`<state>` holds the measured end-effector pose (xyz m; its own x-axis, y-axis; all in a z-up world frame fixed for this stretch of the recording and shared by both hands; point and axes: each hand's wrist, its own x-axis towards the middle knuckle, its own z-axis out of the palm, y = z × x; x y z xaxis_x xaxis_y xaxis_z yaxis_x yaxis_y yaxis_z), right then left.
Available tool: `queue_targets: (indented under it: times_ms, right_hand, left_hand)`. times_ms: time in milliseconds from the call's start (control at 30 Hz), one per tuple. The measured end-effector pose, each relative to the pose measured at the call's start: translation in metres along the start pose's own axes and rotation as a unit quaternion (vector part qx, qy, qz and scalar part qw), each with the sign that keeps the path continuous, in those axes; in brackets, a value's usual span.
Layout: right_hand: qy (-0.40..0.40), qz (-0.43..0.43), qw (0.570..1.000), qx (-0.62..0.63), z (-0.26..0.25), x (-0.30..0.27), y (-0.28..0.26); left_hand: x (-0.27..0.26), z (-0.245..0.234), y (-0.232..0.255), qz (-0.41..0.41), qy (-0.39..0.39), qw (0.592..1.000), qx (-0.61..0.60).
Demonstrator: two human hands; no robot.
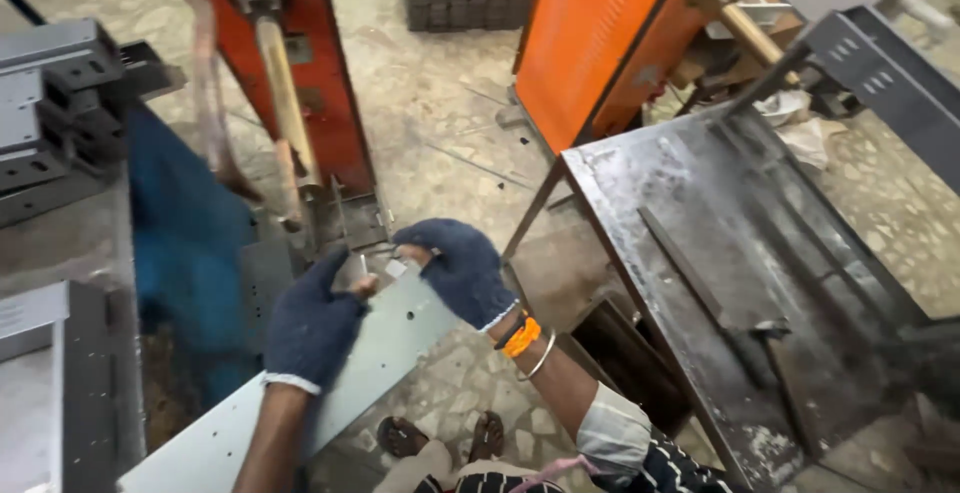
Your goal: The person welds sheet metal enclosure parts using a foot-pedal spot welding machine, holding each part under the copper electrodes and pressing the pedal to make welds with visible sparks. They reposition and turn the parts to weld different spots, then set finished parts on the work table.
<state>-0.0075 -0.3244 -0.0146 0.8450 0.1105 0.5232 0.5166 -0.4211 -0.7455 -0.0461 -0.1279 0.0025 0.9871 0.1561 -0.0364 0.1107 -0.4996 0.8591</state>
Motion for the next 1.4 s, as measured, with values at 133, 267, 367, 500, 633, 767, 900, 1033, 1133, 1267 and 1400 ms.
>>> queue_targets:
  times_ms: [133, 267, 367, 500, 633, 767, 900, 1033, 1133, 1267, 1400]
  right_hand:
    - [-0.084, -0.023, 0.995, -0.048, -0.032, -0.015, 0.007]
    - [-0.077, 0.087, 0.988, 0.1, -0.074, -0.07, 0.08]
    - [-0.071, 0.189, 0.971, 0.128, -0.111, -0.131, 0.122]
    - [-0.209, 0.291, 0.932, -0.063, -0.126, -0.185, 0.115]
    - [-0.106, 0.318, 0.938, -0.089, -0.112, -0.214, 0.132]
    - [-0.015, 0.332, 0.942, -0.042, -0.099, -0.218, 0.138]
    - [0.097, 0.306, 0.946, -0.045, -0.096, -0.2, 0.11]
    - [0.21, 0.253, 0.944, -0.008, -0.105, -0.18, 0.054]
    - [0.249, 0.226, 0.927, -0.163, -0.133, -0.133, -0.019]
    - [0.249, 0.202, 0.898, -0.303, -0.175, -0.108, -0.064]
    - [0.274, 0.132, 0.845, -0.441, -0.231, -0.078, -0.072]
  left_hand:
    - [-0.002, 0.041, 0.008, 0.012, -0.058, 0.992, 0.108]
    - [0.0, 0.082, 0.002, 0.061, -0.13, 0.985, 0.094]
    - [0.0, 0.102, 0.01, 0.053, -0.146, 0.984, 0.092]
    - [0.015, 0.108, 0.021, 0.075, -0.193, 0.977, 0.047]
    - [0.049, 0.11, 0.024, 0.076, -0.272, 0.959, -0.013]
    - [0.087, 0.1, 0.03, 0.102, -0.291, 0.951, -0.016]
    - [0.109, 0.081, 0.065, 0.123, -0.242, 0.962, -0.009]
    - [0.136, 0.08, 0.067, 0.193, -0.213, 0.955, -0.067]
    - [0.155, 0.088, 0.075, 0.189, -0.222, 0.951, -0.101]
    - [0.157, 0.116, 0.071, 0.16, -0.248, 0.934, -0.203]
    - [0.133, 0.142, 0.084, 0.167, -0.196, 0.899, -0.354]
